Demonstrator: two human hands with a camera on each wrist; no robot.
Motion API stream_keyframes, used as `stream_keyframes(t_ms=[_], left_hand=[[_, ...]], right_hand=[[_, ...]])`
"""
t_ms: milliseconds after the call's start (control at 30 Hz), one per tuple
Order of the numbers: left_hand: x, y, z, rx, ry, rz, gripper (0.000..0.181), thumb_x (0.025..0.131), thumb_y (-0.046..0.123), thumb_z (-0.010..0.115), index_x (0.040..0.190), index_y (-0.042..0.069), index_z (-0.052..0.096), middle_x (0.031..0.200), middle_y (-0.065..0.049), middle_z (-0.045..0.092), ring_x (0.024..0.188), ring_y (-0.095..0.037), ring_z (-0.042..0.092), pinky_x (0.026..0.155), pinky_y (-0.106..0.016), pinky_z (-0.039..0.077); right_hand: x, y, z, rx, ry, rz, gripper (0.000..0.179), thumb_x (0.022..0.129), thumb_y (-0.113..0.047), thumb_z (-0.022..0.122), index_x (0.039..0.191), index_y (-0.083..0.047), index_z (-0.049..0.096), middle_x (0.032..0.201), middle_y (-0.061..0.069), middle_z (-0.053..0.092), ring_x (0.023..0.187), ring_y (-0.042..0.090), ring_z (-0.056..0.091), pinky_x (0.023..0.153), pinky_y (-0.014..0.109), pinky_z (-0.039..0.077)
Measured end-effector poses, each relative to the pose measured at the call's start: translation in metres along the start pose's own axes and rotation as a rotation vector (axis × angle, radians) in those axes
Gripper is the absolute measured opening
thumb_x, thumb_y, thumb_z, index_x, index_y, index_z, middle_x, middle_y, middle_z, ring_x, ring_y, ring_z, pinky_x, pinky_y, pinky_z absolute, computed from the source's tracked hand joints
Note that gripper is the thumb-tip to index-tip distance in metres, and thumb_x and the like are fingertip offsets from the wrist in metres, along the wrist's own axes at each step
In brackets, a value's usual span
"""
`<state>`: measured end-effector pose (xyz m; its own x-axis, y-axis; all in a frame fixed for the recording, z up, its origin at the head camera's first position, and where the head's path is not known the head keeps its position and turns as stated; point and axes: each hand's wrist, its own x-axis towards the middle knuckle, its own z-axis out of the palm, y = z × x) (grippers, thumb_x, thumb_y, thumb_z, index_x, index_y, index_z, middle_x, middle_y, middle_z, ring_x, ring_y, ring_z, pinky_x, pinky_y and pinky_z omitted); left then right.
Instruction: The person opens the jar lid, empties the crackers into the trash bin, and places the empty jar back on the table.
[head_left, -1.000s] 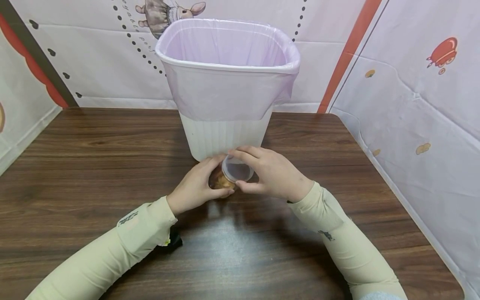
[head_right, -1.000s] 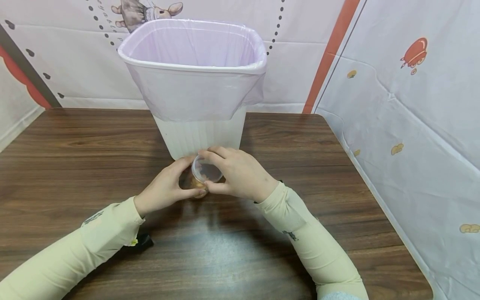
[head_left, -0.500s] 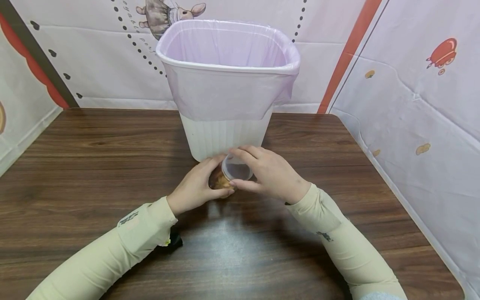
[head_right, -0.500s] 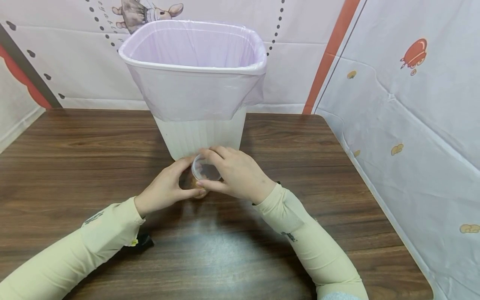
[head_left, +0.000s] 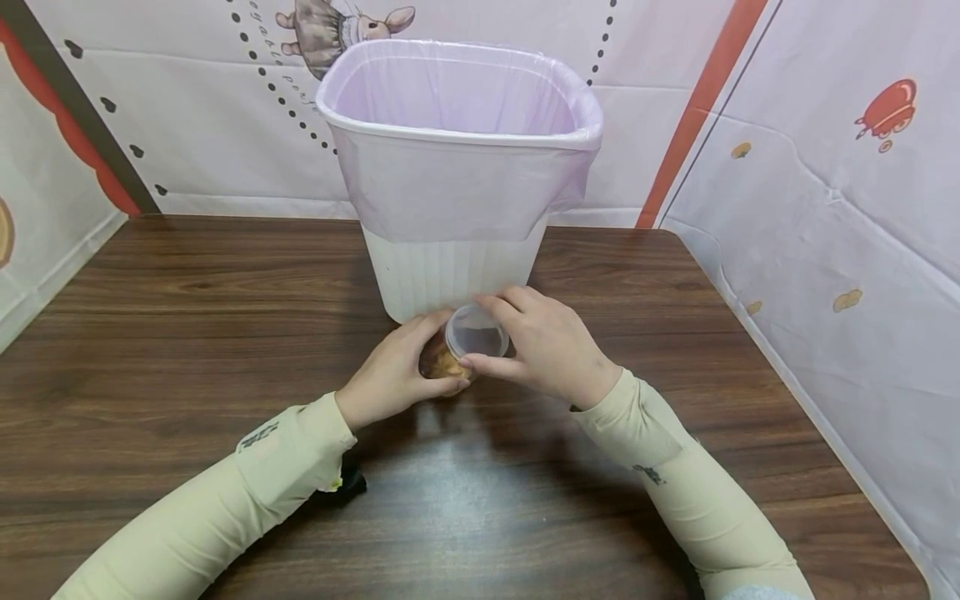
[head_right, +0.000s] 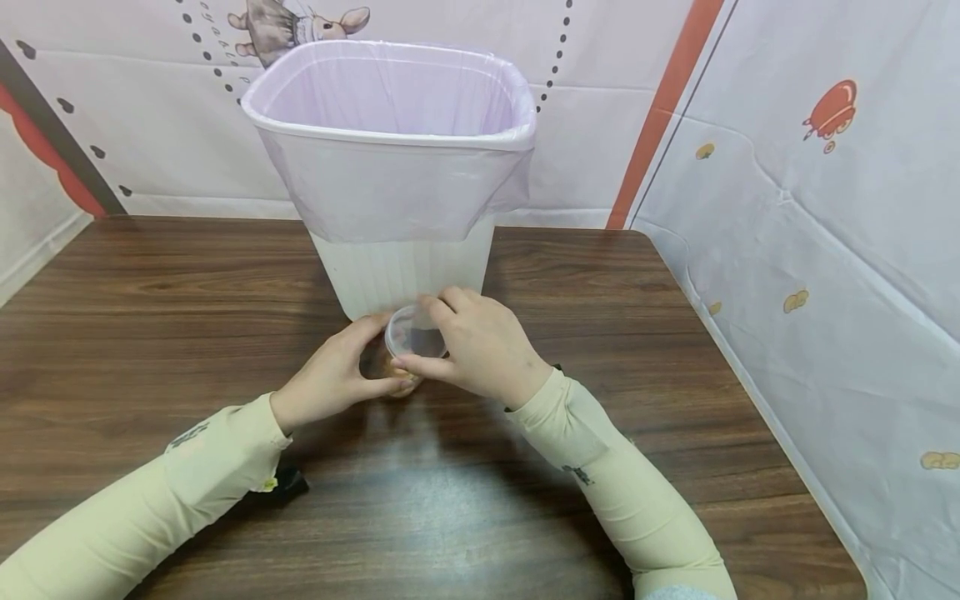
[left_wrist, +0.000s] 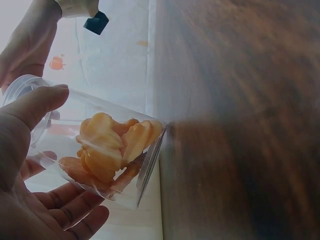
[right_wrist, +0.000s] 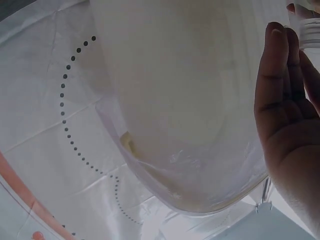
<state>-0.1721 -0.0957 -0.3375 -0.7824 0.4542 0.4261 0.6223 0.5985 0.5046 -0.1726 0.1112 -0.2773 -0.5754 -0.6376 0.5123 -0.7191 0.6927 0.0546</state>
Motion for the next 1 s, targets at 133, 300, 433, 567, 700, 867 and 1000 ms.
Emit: stream_keyframes(t_ms=[133,300,433,567,700,867,1000], left_hand=[[-0.0002,0.0003,0.0000,0.000,-0.001,0.004,0.070,0.071,0.039,0.073,0.130,0.018,0.042,0.118,0.000,0.055,0.104,-0.014,0.052,0.087,-0.034,0.043],[0.0001,-0.0001,0.0005,-0.001,0.004,0.013,0.070,0.071,0.039,0.074,0.130,0.018,0.043,0.119,0.001,0.055,0.104,-0.013,0.052,0.088,-0.034,0.043],[0.0003,-0.0002,0.0005,-0.002,0.006,0.016,0.070,0.071,0.039,0.074,0.130,0.019,0.043,0.119,0.002,0.055,0.104,-0.013,0.052,0.088,-0.033,0.043],[0.0003,-0.0002,0.0005,-0.003,0.004,0.015,0.070,0.071,0.039,0.074,0.130,0.019,0.043,0.119,0.002,0.055,0.104,-0.013,0.052,0.088,-0.033,0.043],[0.0002,-0.0001,0.0003,-0.001,0.004,0.013,0.070,0.070,0.039,0.074,0.130,0.018,0.043,0.119,0.001,0.055,0.104,-0.013,0.052,0.087,-0.034,0.043],[0.0001,-0.0003,0.0004,0.006,0.006,0.011,0.071,0.070,0.039,0.074,0.130,0.018,0.043,0.118,0.001,0.055,0.103,-0.014,0.052,0.086,-0.034,0.043],[0.0001,-0.0004,0.0006,0.009,0.006,0.010,0.071,0.070,0.039,0.074,0.130,0.018,0.043,0.119,0.000,0.055,0.104,-0.014,0.052,0.088,-0.034,0.043]], right_hand=[[-0.0001,0.0000,0.0010,0.000,0.006,-0.003,0.059,0.074,-0.055,0.061,0.112,-0.009,0.060,0.091,0.002,0.057,0.078,0.015,0.053,0.067,0.028,0.048],[0.0000,-0.0010,0.0004,0.004,0.002,-0.005,0.057,0.075,-0.053,0.062,0.111,-0.009,0.060,0.090,0.002,0.056,0.078,0.015,0.053,0.067,0.028,0.048],[0.0002,-0.0014,0.0002,0.004,-0.008,-0.003,0.056,0.075,-0.052,0.061,0.111,-0.009,0.060,0.090,0.002,0.056,0.077,0.014,0.053,0.067,0.028,0.048],[0.0002,-0.0012,0.0006,0.010,-0.008,-0.006,0.055,0.076,-0.051,0.062,0.111,-0.008,0.060,0.090,0.003,0.056,0.077,0.015,0.053,0.068,0.028,0.048],[0.0001,-0.0015,0.0009,0.020,-0.001,-0.017,0.055,0.076,-0.049,0.062,0.111,-0.007,0.060,0.091,0.004,0.057,0.078,0.015,0.054,0.069,0.027,0.048],[0.0003,-0.0026,-0.0001,0.025,-0.007,-0.020,0.054,0.076,-0.047,0.062,0.112,-0.006,0.060,0.091,0.004,0.056,0.078,0.016,0.054,0.070,0.027,0.048],[0.0005,-0.0028,-0.0009,0.023,-0.016,-0.027,0.054,0.076,-0.046,0.061,0.112,-0.005,0.059,0.092,0.005,0.057,0.079,0.016,0.054,0.071,0.028,0.048]])
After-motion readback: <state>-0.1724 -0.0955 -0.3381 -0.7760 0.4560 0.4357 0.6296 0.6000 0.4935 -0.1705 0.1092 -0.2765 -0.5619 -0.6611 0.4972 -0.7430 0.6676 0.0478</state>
